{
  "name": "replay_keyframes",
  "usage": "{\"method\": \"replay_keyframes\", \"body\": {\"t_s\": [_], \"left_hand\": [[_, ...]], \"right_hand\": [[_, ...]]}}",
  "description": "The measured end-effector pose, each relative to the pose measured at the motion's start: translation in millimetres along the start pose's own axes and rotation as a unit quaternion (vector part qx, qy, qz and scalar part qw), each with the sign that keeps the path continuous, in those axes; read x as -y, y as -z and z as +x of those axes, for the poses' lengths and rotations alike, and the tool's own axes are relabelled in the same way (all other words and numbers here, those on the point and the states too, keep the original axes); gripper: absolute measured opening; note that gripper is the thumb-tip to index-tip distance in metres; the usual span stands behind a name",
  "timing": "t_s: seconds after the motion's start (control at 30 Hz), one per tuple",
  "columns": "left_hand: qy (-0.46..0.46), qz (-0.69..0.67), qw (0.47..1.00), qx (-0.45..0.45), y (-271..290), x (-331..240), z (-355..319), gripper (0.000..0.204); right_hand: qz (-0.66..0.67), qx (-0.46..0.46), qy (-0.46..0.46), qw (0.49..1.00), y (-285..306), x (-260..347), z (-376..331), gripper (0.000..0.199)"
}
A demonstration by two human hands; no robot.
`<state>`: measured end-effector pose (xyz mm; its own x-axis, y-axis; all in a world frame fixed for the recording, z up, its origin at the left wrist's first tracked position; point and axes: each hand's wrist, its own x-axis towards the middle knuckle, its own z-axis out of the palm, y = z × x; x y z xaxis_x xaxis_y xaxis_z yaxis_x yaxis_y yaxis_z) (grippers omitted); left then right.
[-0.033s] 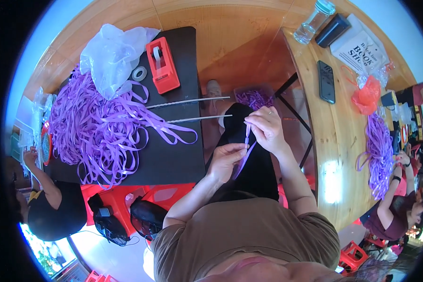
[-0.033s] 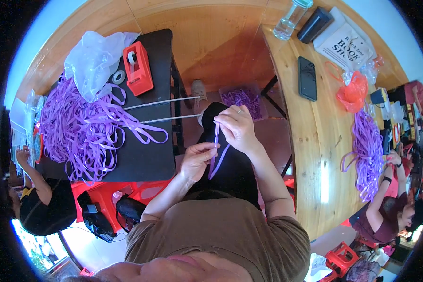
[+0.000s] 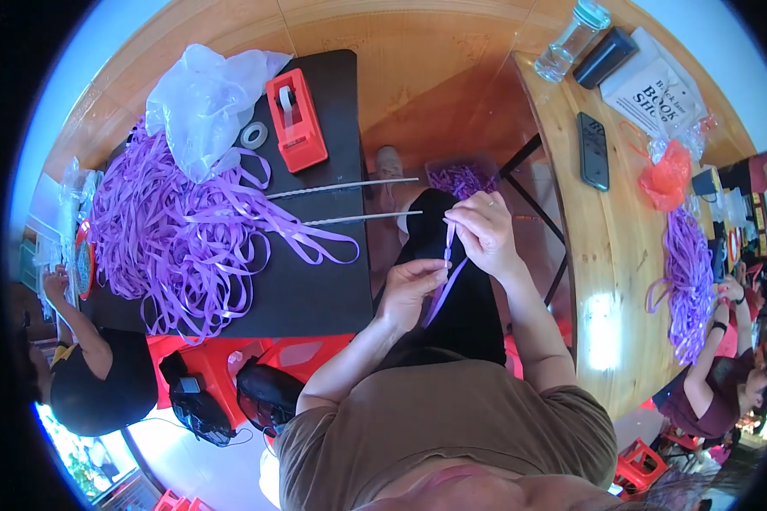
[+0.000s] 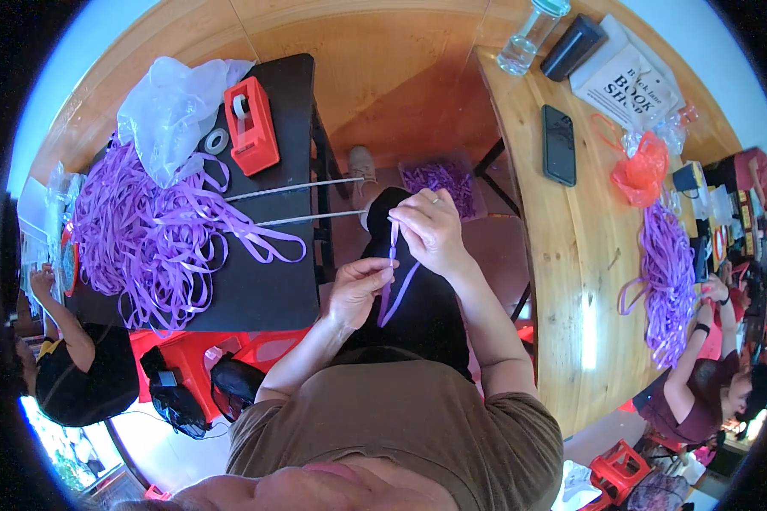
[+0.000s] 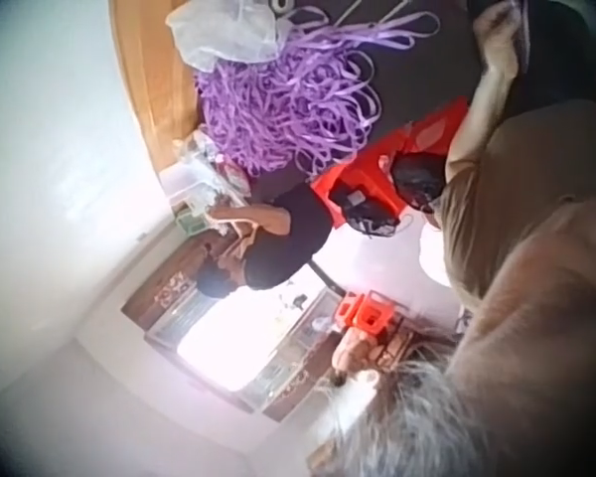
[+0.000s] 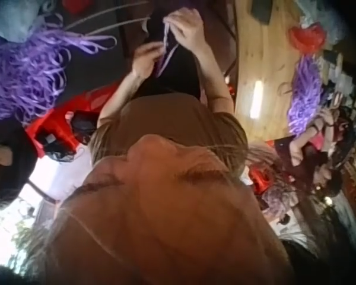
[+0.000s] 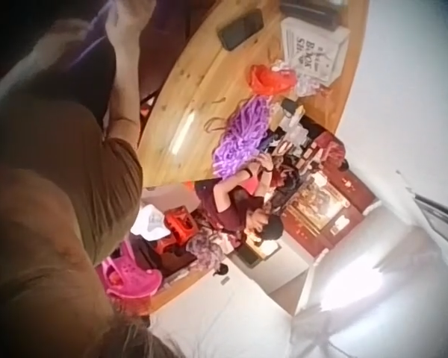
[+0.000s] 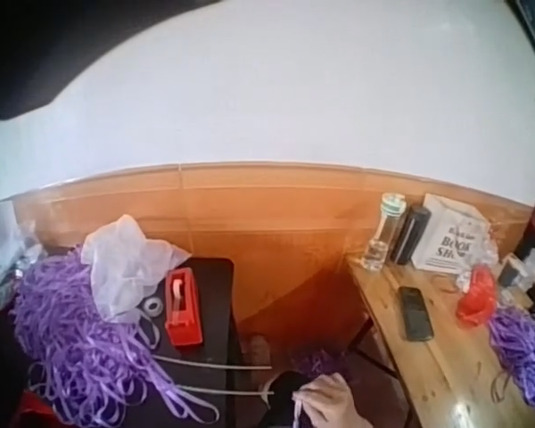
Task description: Making craft decorations by wrapping purple ribbons around a metal frame and securing them with tape.
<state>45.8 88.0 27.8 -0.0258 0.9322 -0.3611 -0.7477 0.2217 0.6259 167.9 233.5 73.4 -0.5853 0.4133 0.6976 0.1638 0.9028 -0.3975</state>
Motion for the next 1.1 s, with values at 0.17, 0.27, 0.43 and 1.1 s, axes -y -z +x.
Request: {"method": "replay_keyframes", "body": {"t_s": [0.17,0.27,0.43,1.1], "left_hand": [[-0.114,0.056,0.992,0.006,4.5,-6.4,23.7,0.019],[-0.101,0.054,0.993,0.011,7.7,-13.7,34.2,0.017],[-0.184,0.075,0.979,-0.041,8.2,-20.0,48.4,0.018],[-0.342,0.01,0.932,-0.116,13.6,-17.4,60.4,0.014]], "right_hand": [[-0.006,-0.015,0.028,0.999,-11.7,-20.2,31.0,0.021],[0.0,-0.02,0.05,0.999,-23.4,-31.5,48.5,0.022],[0.05,-0.009,0.05,0.997,-46.3,-51.5,62.3,0.023],[0.249,0.035,-0.057,0.966,-114.9,-61.9,59.2,0.011]]}}
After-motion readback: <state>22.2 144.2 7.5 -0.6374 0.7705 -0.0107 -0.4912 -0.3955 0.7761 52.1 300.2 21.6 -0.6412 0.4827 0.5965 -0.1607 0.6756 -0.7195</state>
